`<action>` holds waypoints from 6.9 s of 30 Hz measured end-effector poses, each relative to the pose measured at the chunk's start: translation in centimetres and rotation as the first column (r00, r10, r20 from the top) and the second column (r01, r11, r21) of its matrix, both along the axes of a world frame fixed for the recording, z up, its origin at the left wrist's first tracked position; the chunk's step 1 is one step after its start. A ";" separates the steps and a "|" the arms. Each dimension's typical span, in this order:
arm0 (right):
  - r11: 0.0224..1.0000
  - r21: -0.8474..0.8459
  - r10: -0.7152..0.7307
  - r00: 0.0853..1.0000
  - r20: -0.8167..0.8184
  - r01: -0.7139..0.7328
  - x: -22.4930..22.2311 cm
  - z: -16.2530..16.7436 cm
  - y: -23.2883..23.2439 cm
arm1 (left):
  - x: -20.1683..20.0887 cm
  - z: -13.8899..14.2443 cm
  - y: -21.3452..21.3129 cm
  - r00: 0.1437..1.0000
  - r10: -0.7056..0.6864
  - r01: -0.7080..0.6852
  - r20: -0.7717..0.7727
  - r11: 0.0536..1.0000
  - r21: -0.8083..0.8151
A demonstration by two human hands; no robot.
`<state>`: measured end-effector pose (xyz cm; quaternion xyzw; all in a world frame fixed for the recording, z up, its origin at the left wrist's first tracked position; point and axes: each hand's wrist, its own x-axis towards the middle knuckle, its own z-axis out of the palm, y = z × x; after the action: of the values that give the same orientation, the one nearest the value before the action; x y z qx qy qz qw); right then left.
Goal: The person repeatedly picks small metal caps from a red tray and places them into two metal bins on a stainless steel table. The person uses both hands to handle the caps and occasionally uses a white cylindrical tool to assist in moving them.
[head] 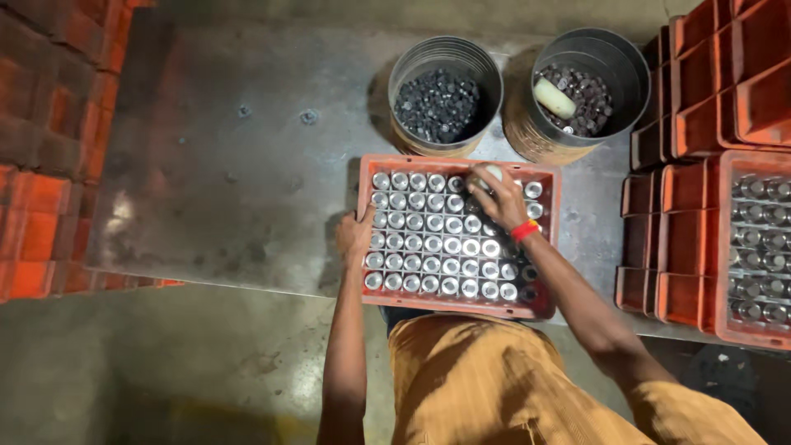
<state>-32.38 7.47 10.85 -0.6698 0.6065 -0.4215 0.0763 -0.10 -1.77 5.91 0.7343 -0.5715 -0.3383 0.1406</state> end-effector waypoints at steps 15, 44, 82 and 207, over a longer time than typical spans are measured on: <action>0.972 0.040 -0.232 0.973 0.010 0.231 -0.1 1.4 5.6 | 0.3 -1.1 0.0 1.000 -0.005 0.004 0.018 0.998 0.057; 0.942 -0.125 -0.298 0.947 0.117 0.311 3.6 -0.8 13.5 | 0.2 -1.0 0.4 1.000 -0.025 0.025 0.004 0.998 0.057; 0.994 -0.009 -0.104 0.990 0.092 0.106 6.7 -1.1 22.0 | 0.2 -1.6 0.6 1.000 -0.009 0.009 0.000 0.999 0.038; 0.967 0.158 -0.199 0.979 -0.036 0.202 4.7 -1.1 14.0 | -0.6 -1.3 2.2 0.999 -0.025 0.026 0.025 0.998 -0.059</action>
<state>-27.72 21.45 9.75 -0.6010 0.7039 -0.3698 0.0810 -0.70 0.46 4.63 0.7265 -0.5923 -0.3140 0.1510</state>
